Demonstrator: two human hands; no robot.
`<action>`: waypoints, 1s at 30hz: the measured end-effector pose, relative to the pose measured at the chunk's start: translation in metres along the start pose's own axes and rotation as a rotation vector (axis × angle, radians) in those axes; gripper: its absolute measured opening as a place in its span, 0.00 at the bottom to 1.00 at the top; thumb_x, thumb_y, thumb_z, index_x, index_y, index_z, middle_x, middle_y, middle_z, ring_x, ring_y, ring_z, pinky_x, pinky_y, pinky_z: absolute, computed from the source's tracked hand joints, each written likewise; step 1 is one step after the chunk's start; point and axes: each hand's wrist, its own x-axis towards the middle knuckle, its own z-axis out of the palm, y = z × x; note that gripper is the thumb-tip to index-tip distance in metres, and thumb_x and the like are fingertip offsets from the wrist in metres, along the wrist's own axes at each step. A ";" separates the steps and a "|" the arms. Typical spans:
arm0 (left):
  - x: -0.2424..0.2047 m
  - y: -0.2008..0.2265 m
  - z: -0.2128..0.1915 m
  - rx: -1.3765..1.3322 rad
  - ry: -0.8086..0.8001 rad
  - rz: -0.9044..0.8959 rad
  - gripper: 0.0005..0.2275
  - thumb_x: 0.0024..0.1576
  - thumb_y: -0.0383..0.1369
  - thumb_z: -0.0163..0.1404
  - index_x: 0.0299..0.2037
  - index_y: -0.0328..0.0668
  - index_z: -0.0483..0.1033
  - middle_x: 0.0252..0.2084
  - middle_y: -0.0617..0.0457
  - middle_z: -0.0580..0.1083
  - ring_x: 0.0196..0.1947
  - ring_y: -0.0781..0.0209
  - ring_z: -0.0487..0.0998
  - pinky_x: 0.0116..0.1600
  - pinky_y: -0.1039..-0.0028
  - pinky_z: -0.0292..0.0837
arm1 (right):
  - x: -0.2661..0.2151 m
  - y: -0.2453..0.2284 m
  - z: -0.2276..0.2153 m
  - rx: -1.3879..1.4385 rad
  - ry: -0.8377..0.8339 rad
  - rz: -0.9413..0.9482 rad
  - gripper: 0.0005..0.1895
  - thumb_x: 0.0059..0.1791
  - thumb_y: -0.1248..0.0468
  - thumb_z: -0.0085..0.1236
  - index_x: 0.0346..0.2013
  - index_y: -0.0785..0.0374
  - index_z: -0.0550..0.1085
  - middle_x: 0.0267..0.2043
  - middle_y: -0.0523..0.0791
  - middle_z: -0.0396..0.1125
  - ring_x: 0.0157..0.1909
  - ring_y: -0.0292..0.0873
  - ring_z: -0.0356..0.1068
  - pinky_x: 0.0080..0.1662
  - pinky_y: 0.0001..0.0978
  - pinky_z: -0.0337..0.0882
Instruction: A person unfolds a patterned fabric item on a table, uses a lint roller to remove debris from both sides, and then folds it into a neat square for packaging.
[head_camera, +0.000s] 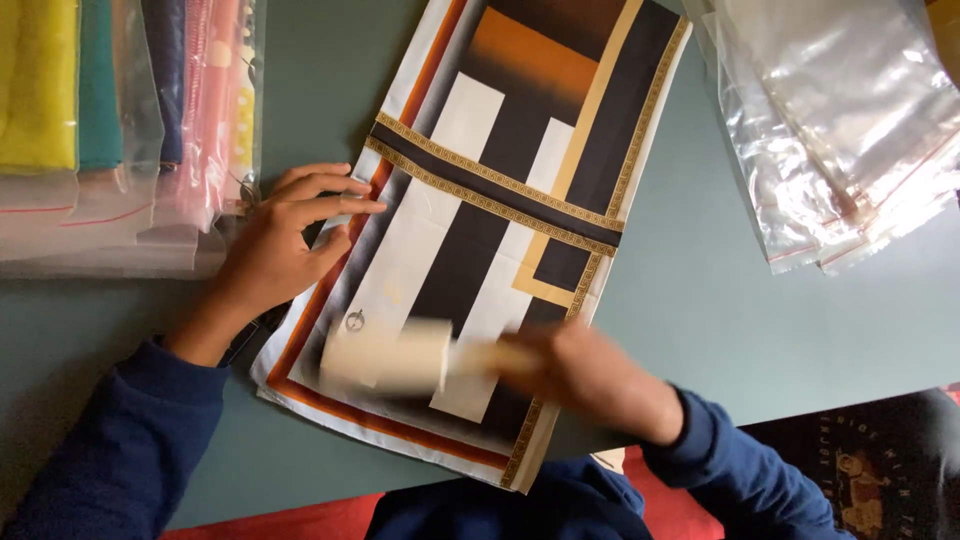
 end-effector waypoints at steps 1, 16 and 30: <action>0.000 0.001 -0.001 -0.027 -0.007 -0.034 0.19 0.52 0.19 0.50 0.50 0.50 0.83 0.54 0.53 0.76 0.66 0.46 0.70 0.70 0.56 0.61 | -0.001 -0.008 0.004 0.072 -0.143 -0.061 0.09 0.48 0.59 0.61 0.36 0.61 0.79 0.17 0.49 0.71 0.19 0.58 0.73 0.26 0.42 0.73; 0.002 0.008 -0.004 0.018 0.020 0.060 0.14 0.58 0.22 0.50 0.52 0.43 0.81 0.52 0.52 0.78 0.64 0.50 0.70 0.70 0.59 0.64 | -0.001 -0.017 -0.011 0.159 -0.373 -0.428 0.14 0.55 0.54 0.56 0.43 0.61 0.78 0.33 0.42 0.76 0.26 0.43 0.76 0.25 0.33 0.67; 0.003 0.014 -0.002 0.060 0.017 0.040 0.14 0.59 0.34 0.56 0.55 0.45 0.79 0.52 0.52 0.74 0.62 0.52 0.70 0.68 0.61 0.63 | -0.094 0.182 -0.084 -0.705 0.631 0.411 0.07 0.65 0.70 0.47 0.45 0.72 0.66 0.34 0.55 0.62 0.23 0.56 0.54 0.29 0.46 0.56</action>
